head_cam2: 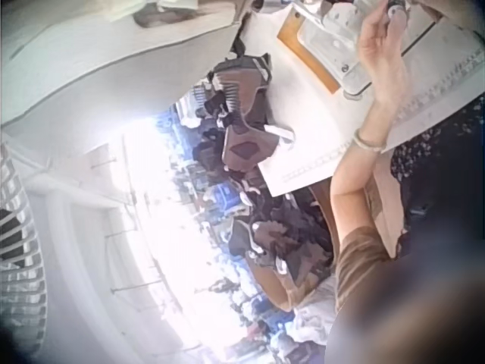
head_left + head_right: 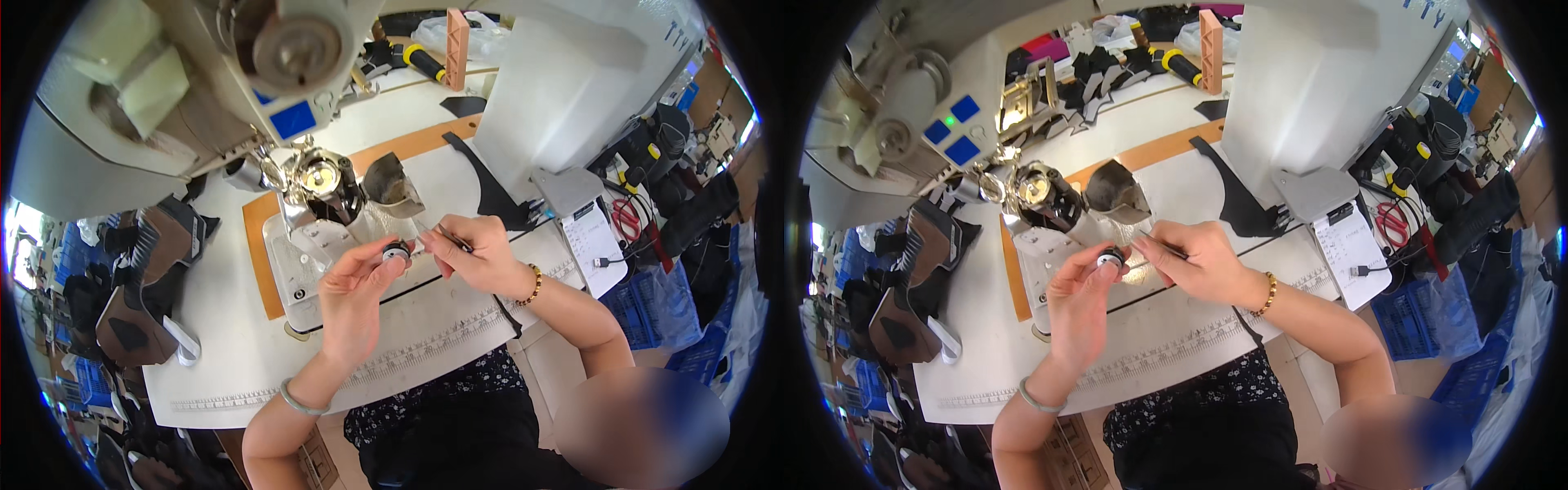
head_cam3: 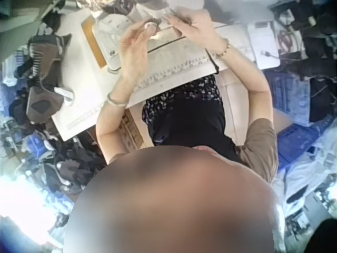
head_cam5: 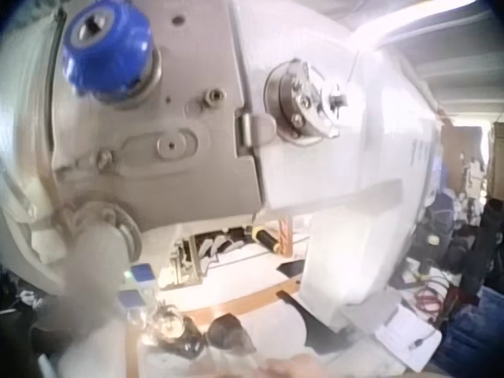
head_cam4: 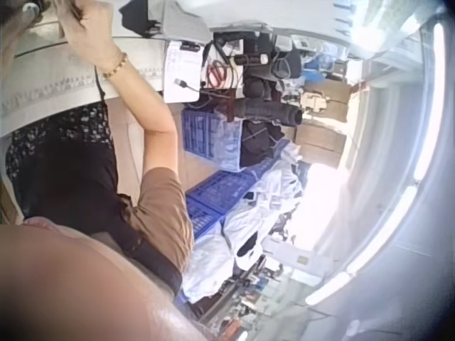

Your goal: The person stitches leather shoe parts using a sewing machine, rethreads and replaces a bobbin after trimming thread with snips, and sews the shoe upper pieces on the machine.

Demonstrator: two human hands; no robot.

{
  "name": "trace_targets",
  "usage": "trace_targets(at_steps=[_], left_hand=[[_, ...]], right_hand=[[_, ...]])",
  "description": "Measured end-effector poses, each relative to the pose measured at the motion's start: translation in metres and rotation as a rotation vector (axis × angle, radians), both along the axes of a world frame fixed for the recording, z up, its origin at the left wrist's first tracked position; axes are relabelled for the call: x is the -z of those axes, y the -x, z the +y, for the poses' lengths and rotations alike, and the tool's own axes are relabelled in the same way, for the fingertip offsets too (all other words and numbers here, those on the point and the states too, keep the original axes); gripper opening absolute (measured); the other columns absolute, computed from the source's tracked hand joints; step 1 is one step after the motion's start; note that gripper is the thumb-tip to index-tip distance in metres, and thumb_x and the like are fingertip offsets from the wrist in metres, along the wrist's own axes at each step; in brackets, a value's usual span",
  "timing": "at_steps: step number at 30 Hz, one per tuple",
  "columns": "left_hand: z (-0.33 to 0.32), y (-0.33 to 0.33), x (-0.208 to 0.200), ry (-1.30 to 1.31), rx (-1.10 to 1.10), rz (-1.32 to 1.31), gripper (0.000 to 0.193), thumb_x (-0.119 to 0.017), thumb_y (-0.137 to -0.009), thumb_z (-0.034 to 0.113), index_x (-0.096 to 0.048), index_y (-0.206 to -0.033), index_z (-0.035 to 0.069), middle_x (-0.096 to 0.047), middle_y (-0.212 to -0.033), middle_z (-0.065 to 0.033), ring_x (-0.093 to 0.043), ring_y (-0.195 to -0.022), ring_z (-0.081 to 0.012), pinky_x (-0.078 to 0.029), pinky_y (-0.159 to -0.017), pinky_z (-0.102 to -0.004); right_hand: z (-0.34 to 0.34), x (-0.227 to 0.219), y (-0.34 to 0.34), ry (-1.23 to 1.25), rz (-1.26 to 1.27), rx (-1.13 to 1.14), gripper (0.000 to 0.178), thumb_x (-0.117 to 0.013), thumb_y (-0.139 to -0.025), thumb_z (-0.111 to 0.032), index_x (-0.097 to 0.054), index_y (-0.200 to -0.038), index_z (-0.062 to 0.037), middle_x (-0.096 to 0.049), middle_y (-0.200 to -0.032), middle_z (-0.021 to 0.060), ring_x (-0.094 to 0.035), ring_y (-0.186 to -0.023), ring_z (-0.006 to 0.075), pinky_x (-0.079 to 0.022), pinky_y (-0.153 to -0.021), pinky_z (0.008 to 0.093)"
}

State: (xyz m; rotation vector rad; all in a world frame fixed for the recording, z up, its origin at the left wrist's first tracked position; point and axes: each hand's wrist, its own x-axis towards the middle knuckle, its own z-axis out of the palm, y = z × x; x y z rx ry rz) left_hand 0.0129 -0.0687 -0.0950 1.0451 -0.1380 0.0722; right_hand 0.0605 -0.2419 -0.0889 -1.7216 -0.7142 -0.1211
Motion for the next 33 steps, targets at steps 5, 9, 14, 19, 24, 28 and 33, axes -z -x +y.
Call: trace_targets(at_steps=[5, 9, 14, 19, 24, 28, 33], left_hand=[[0.009, -0.005, -0.009, -0.146, 0.207, 0.151, 0.024, -0.062, -0.081, 0.001, -0.059, -0.105, -0.004, -0.065, -0.094, -0.0121, -0.059, -0.073, -0.0127, -0.049, -0.066, -0.0252], [0.012, -0.009, -0.013, -0.181, 0.313, 0.212, 0.025, -0.063, -0.081, 0.003, -0.058, -0.104, -0.005, -0.065, -0.091, -0.0115, -0.059, -0.075, -0.0122, -0.049, -0.068, -0.0247], [0.014, -0.005, -0.016, -0.35, 0.364, 0.159, 0.019, -0.059, -0.08, -0.004, -0.057, -0.098, -0.004, -0.064, -0.094, -0.0143, -0.058, -0.076, -0.0133, -0.049, -0.069, -0.0257], [0.017, -0.005, -0.011, -0.281, 0.229, 0.01, 0.025, -0.062, -0.079, -0.002, -0.058, -0.103, -0.003, -0.064, -0.097, -0.0101, -0.059, -0.081, -0.0137, -0.049, -0.072, -0.0252], [0.016, -0.006, -0.009, 0.034, 0.126, -0.075, 0.027, -0.062, -0.082, 0.003, -0.058, -0.109, -0.001, -0.063, -0.099, -0.007, -0.059, -0.088, -0.0151, -0.046, -0.081, -0.0275], [0.011, -0.003, -0.014, 0.183, 0.22, -0.014, 0.026, -0.053, -0.09, 0.012, -0.054, -0.114, 0.0, -0.062, -0.097, -0.0074, -0.058, -0.092, -0.0167, -0.045, -0.083, -0.0302], [0.011, 0.001, -0.017, 0.283, 0.326, 0.031, 0.03, -0.047, -0.094, 0.016, -0.049, -0.119, 0.001, -0.059, -0.09, -0.0057, -0.056, -0.08, -0.015, -0.045, -0.075, -0.0269]], right_hand=[[-0.004, 0.001, -0.009, 0.137, -0.439, 0.032, 0.006, -0.062, -0.079, -0.008, -0.062, -0.083, -0.003, -0.059, -0.062, 0.0084, -0.057, -0.049, 0.0213, -0.042, -0.045, 0.026], [-0.005, 0.007, -0.013, 0.154, -0.416, -0.059, 0.01, -0.062, -0.076, -0.006, -0.062, -0.085, -0.0037, -0.061, -0.068, 0.0101, -0.057, -0.053, 0.0244, -0.044, -0.048, 0.0271], [-0.006, -0.005, -0.005, 0.23, -0.193, -0.081, 0.007, -0.062, -0.079, -0.01, -0.062, -0.082, -0.0036, -0.058, -0.06, 0.0095, -0.057, -0.049, 0.0192, -0.042, -0.046, 0.0259], [-0.007, -0.005, -0.004, 0.188, -0.05, 0.034, 0.014, -0.061, -0.083, -0.016, -0.06, -0.077, -0.0039, -0.049, -0.05, 0.0056, -0.053, -0.044, 0.0097, -0.037, -0.042, 0.0249], [-0.002, 0.003, 0.001, 0.194, -0.206, -0.151, 0.006, -0.061, -0.08, -0.01, -0.06, -0.08, -0.0041, -0.053, -0.053, 0.007, -0.056, -0.045, 0.015, -0.041, -0.044, 0.0259], [0.008, 0.012, 0.003, 0.127, -0.413, -0.23, 0.013, -0.061, -0.071, -0.001, -0.059, -0.084, -0.0051, -0.058, -0.06, 0.0076, -0.057, -0.048, 0.023, -0.046, -0.046, 0.0302], [0.004, 0.016, 0.002, 0.236, -0.609, -0.204, 0.022, -0.064, -0.066, 0.003, -0.058, -0.086, -0.0052, -0.056, -0.06, 0.0072, -0.057, -0.052, 0.0244, -0.045, -0.047, 0.0324]])
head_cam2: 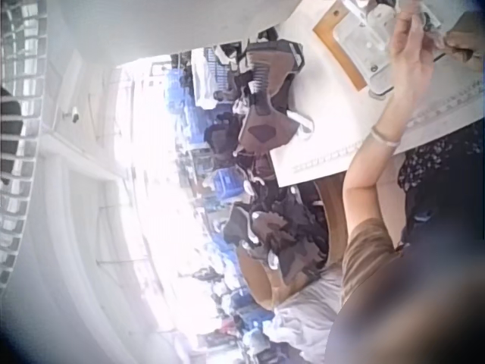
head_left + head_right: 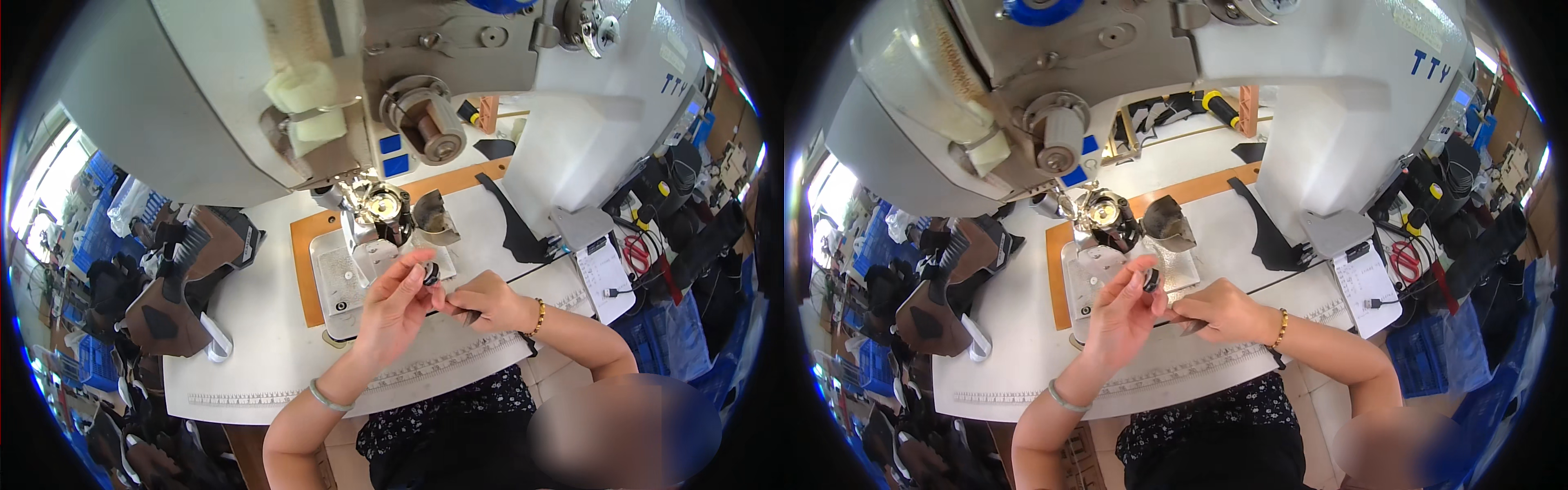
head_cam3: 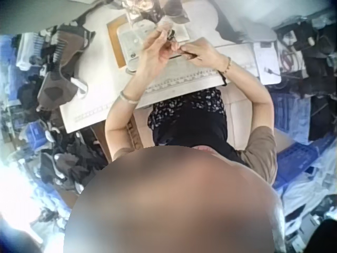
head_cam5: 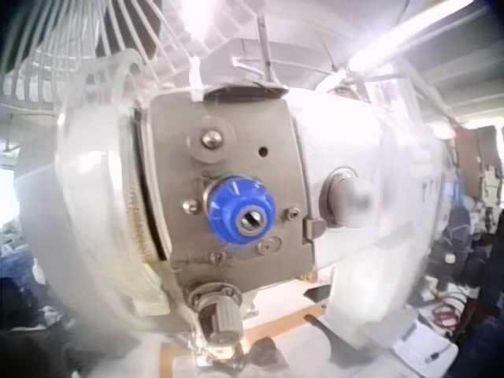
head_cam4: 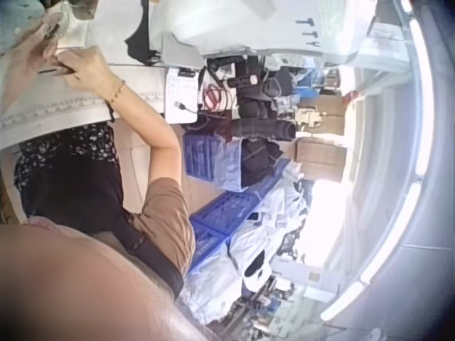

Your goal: The person stitches leather shoe parts using a sewing machine, rethreads and replaces a bobbin after trimming thread with snips, and sews the shoe upper pieces on the machine.

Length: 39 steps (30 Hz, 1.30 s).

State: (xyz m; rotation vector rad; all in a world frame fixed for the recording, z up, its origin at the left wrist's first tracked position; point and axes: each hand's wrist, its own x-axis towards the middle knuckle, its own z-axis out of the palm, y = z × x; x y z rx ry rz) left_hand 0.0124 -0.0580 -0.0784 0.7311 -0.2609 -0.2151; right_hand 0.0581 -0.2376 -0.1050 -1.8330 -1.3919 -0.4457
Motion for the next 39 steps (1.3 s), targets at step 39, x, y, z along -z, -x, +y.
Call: trace_targets(at_steps=[39], left_hand=[[0.025, 0.004, -0.047, -1.256, -0.817, -0.772, 0.021, -0.047, -0.092, 0.005, -0.057, -0.109, 0.003, -0.059, -0.073, -0.0053, -0.052, -0.058, -0.0097, -0.044, -0.056, -0.0223]], right_hand=[[0.047, -0.11, -0.019, -0.164, 0.113, 0.248, 0.017, -0.063, -0.081, -0.015, -0.06, -0.093, -0.0019, -0.061, -0.085, 0.0111, -0.059, -0.071, 0.0239, -0.046, -0.059, 0.0285]])
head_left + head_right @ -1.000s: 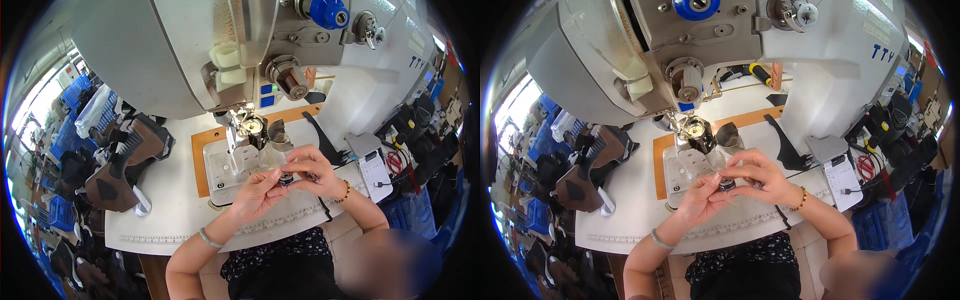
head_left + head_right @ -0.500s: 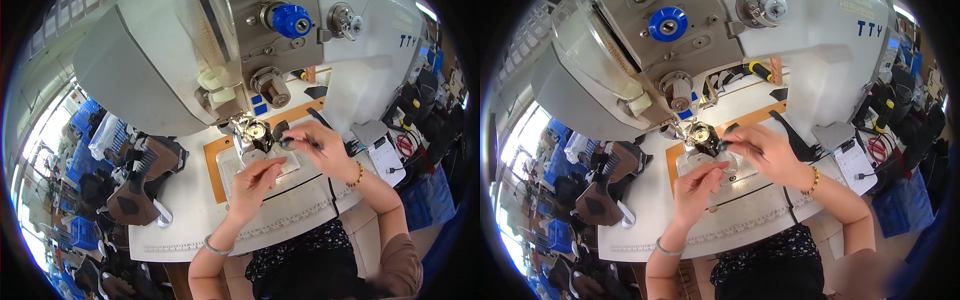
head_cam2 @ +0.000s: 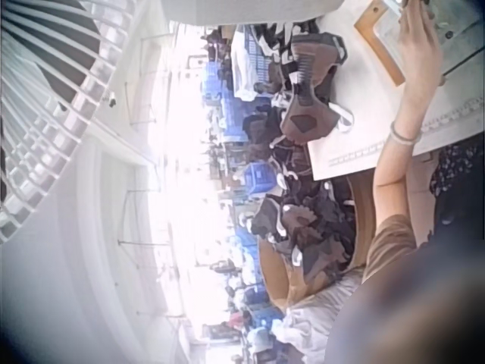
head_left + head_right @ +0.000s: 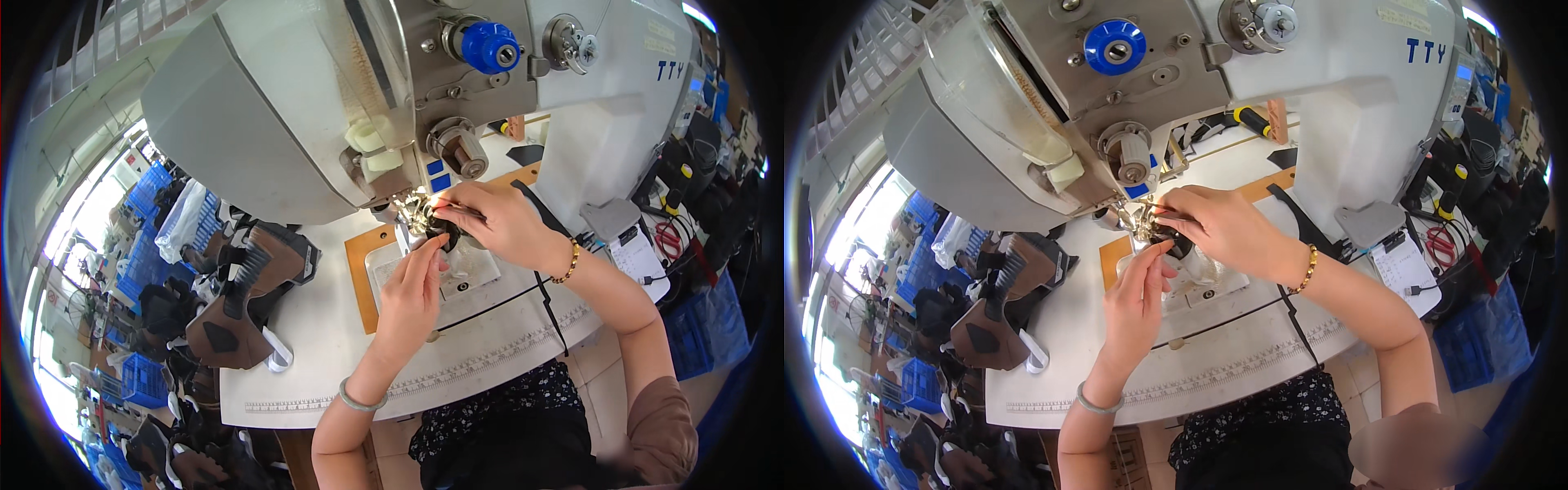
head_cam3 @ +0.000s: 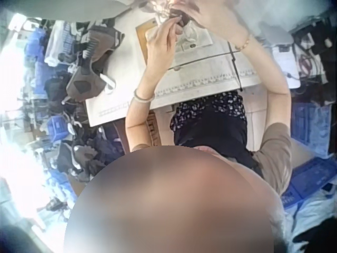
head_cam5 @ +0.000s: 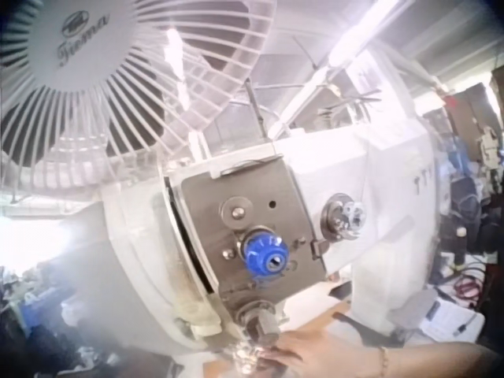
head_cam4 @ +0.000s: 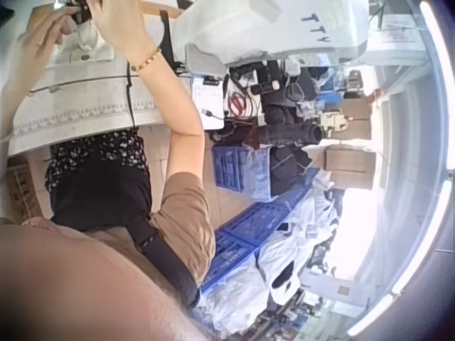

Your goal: The person stitches leather shoe parts using a sewing machine, rethreads and replaces a bobbin after trimming thread with snips, and sews the shoe upper pieces on the machine.

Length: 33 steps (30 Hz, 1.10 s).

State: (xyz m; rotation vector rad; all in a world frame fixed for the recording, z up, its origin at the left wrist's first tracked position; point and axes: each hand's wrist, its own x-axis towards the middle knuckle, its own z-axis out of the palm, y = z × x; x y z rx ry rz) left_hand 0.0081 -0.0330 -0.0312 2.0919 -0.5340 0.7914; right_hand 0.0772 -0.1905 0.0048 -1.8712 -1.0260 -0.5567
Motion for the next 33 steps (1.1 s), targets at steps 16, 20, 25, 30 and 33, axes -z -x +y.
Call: trace_targets(at_steps=[16, 20, 25, 30, 33], left_hand=[[0.002, 0.002, -0.013, -0.029, 0.009, 0.106, 0.013, -0.049, -0.09, 0.006, -0.052, -0.102, 0.001, -0.063, -0.08, -0.0127, -0.064, -0.067, -0.0195, -0.049, -0.057, -0.0285], [0.002, 0.001, -0.014, -0.005, 0.057, 0.113, 0.013, -0.049, -0.09, 0.007, -0.054, -0.1, 0.0, -0.063, -0.08, -0.012, -0.064, -0.066, -0.0175, -0.049, -0.057, -0.0262], [0.009, 0.002, -0.018, 0.341, 0.149, 0.363, 0.019, -0.045, -0.094, 0.014, -0.055, -0.1, -0.002, -0.06, -0.072, -0.0078, -0.059, -0.061, -0.0121, -0.046, -0.057, -0.023], [0.013, -0.005, -0.021, 0.59, 0.227, 0.422, 0.029, -0.04, -0.096, 0.021, -0.054, -0.099, -0.004, -0.057, -0.067, -0.0083, -0.051, -0.058, -0.0122, -0.041, -0.057, -0.0242], [0.015, -0.005, -0.02, 0.607, 0.232, 0.423, 0.028, -0.04, -0.096, 0.02, -0.054, -0.1, -0.004, -0.057, -0.068, -0.0081, -0.051, -0.059, -0.0118, -0.041, -0.058, -0.0239]], right_hand=[[-0.019, 0.0, -0.029, 0.345, -0.533, -0.073, 0.026, -0.063, -0.071, -0.003, -0.06, -0.095, -0.0114, -0.057, -0.097, 0.0013, -0.06, -0.072, 0.0168, -0.049, -0.055, 0.0275], [-0.017, 0.005, -0.033, 0.233, -0.288, -0.179, 0.024, -0.064, -0.076, -0.005, -0.064, -0.098, -0.0137, -0.062, -0.095, 0.0021, -0.056, -0.066, 0.0165, -0.047, -0.057, 0.0265], [-0.007, 0.01, -0.02, -0.046, 0.068, -0.136, 0.019, -0.065, -0.081, -0.018, -0.059, -0.094, -0.0047, -0.053, -0.091, 0.0032, -0.053, -0.072, 0.0133, -0.043, -0.062, 0.0247], [-0.01, 0.012, -0.038, 0.008, 0.366, -0.224, 0.026, -0.068, -0.079, -0.022, -0.06, -0.094, -0.0033, -0.049, -0.083, -0.0004, -0.045, -0.069, 0.0083, -0.037, -0.061, 0.023], [-0.005, 0.006, -0.035, -0.042, 0.69, -0.259, 0.02, -0.069, -0.078, -0.021, -0.061, -0.09, -0.0074, -0.052, -0.073, -0.0051, -0.045, -0.072, 0.0044, -0.038, -0.065, 0.0213]])
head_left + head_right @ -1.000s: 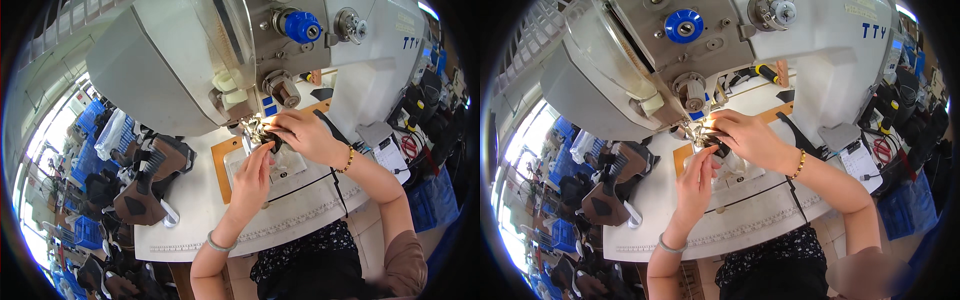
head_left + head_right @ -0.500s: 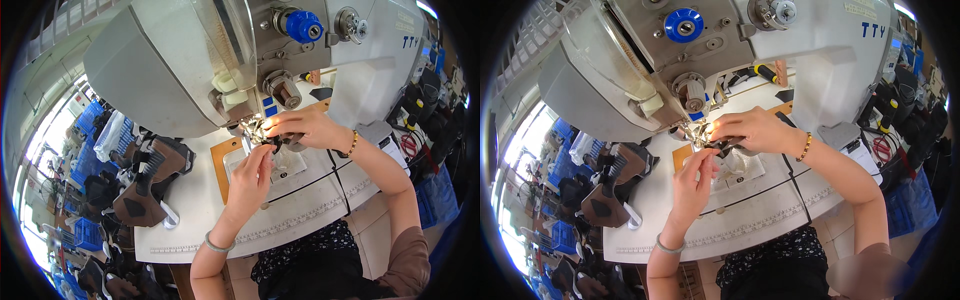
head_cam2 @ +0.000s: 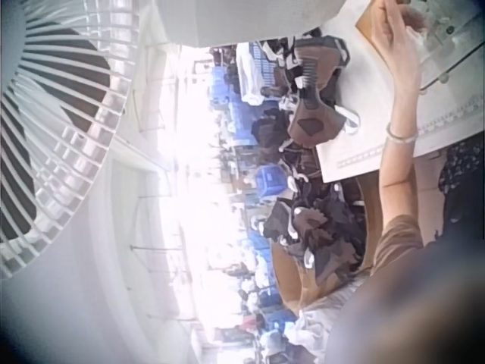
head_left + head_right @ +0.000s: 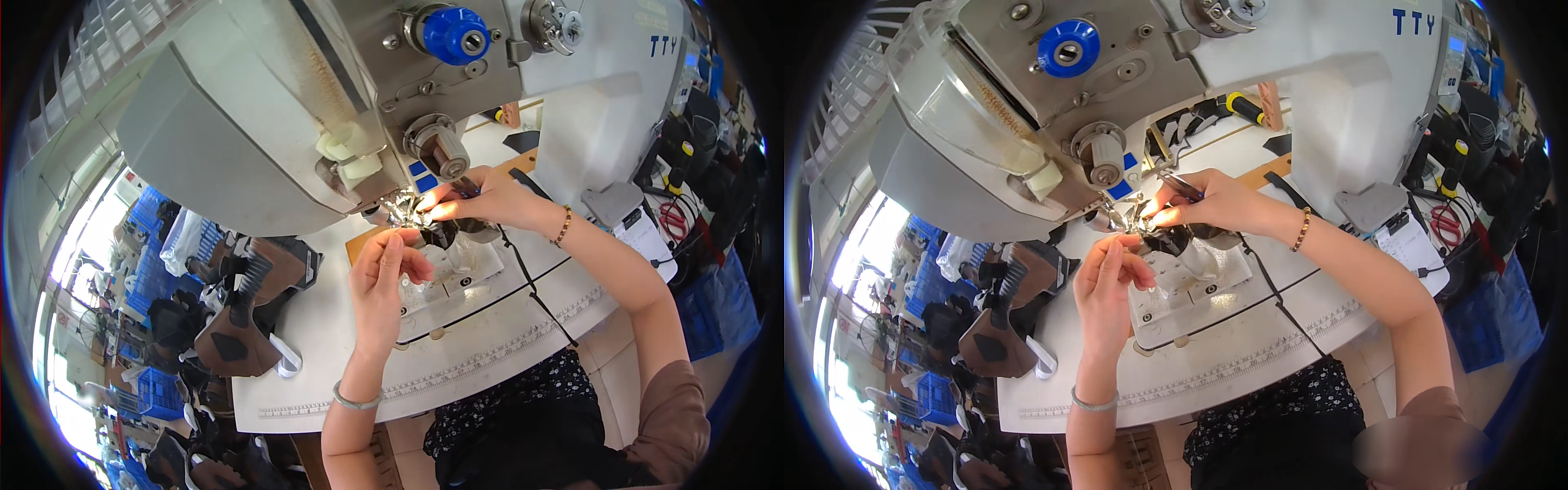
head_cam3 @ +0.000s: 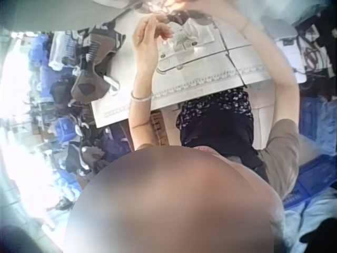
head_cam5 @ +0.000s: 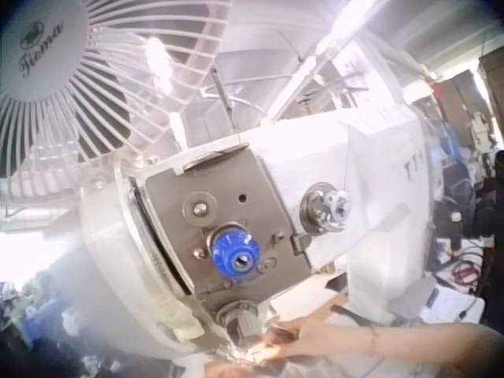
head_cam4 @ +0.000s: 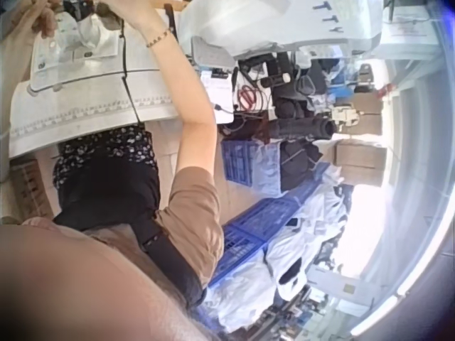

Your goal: The person stitches leather shoe parts using a sewing machine, rethreads and replaces a bobbin after trimming thread with snips, and sews the shoe upper pieces on the machine.

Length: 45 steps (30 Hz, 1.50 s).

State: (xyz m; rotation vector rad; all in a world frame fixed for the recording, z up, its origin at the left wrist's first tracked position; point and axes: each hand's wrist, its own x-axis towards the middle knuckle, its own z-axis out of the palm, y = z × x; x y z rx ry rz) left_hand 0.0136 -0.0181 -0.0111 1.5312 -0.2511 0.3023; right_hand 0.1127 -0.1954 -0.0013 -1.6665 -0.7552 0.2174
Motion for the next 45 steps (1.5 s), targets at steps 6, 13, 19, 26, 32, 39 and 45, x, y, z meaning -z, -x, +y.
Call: trace_targets(at_steps=[6, 13, 19, 26, 32, 39, 45], left_hand=[[0.001, 0.0, 0.0, 0.002, 0.029, -0.004, 0.027, -0.041, -0.096, 0.02, -0.054, -0.102, -0.003, -0.059, -0.071, -0.0066, -0.055, -0.063, -0.0105, -0.042, -0.059, -0.0221], [-0.001, 0.002, 0.0, 0.027, 0.042, -0.025, 0.026, -0.04, -0.096, 0.019, -0.053, -0.101, -0.003, -0.059, -0.072, -0.0076, -0.054, -0.063, -0.0106, -0.042, -0.059, -0.023], [-0.006, 0.028, -0.002, -0.013, -0.083, -0.273, 0.022, -0.037, -0.096, 0.014, -0.052, -0.099, -0.002, -0.06, -0.072, -0.0087, -0.053, -0.058, -0.0117, -0.041, -0.059, -0.0239], [0.012, 0.012, 0.006, -0.424, -0.268, -0.621, 0.025, -0.038, -0.093, 0.012, -0.057, -0.086, -0.003, -0.06, -0.073, -0.0089, -0.054, -0.063, -0.0119, -0.041, -0.061, -0.0252], [0.054, -0.066, 0.027, -0.144, -0.177, -0.075, 0.021, -0.045, -0.087, 0.011, -0.058, -0.092, -0.004, -0.061, -0.084, -0.0071, -0.057, -0.084, -0.0171, -0.044, -0.078, -0.026], [0.037, -0.097, 0.013, 0.19, 0.393, 0.199, 0.031, -0.058, -0.081, 0.019, -0.058, -0.103, -0.003, -0.061, -0.107, -0.0138, -0.057, -0.1, -0.0214, -0.038, -0.095, -0.034], [0.041, -0.09, 0.025, 0.538, 0.162, 0.188, 0.031, -0.04, -0.083, 0.01, -0.048, -0.11, -0.002, -0.056, -0.105, -0.0124, -0.053, -0.101, -0.0218, -0.041, -0.094, -0.0347]], right_hand=[[0.004, 0.008, -0.002, -0.225, 0.051, -0.14, 0.013, -0.064, -0.08, -0.015, -0.058, -0.086, -0.0057, -0.054, -0.077, -0.0045, -0.046, -0.074, 0.0045, -0.039, -0.071, 0.0206], [0.005, 0.017, 0.003, -0.2, -0.225, -0.052, 0.012, -0.062, -0.082, -0.014, -0.057, -0.087, -0.0046, -0.051, -0.075, -0.003, -0.044, -0.07, 0.0049, -0.039, -0.067, 0.0209], [0.003, 0.012, 0.052, -0.152, -0.556, 0.158, 0.018, -0.065, -0.079, -0.006, -0.062, -0.096, -0.0083, -0.056, -0.079, 0.0024, -0.052, -0.069, 0.0078, -0.042, -0.06, 0.0208], [0.008, 0.01, 0.063, -0.49, 0.041, 0.149, 0.011, -0.056, -0.087, -0.011, -0.061, -0.094, -0.0043, -0.058, -0.07, -0.0012, -0.041, -0.049, 0.0025, -0.033, -0.044, 0.018], [-0.014, -0.018, 0.003, -0.536, 0.506, -0.055, 0.024, -0.052, -0.088, -0.023, -0.056, -0.08, -0.0011, -0.041, -0.055, -0.0019, -0.028, -0.042, 0.0052, -0.022, -0.039, 0.0215], [0.021, -0.024, -0.058, -0.344, 0.682, -0.135, 0.013, -0.047, -0.087, -0.011, -0.052, -0.079, -0.003, -0.051, -0.064, 0.0083, -0.029, -0.04, 0.0064, -0.02, -0.035, 0.0215], [0.001, -0.029, -0.062, 0.292, -0.016, -0.097, 0.034, -0.052, -0.087, -0.034, -0.062, -0.078, -0.0033, -0.05, -0.056, 0.0023, -0.026, -0.039, 0.0055, -0.02, -0.036, 0.0212]])
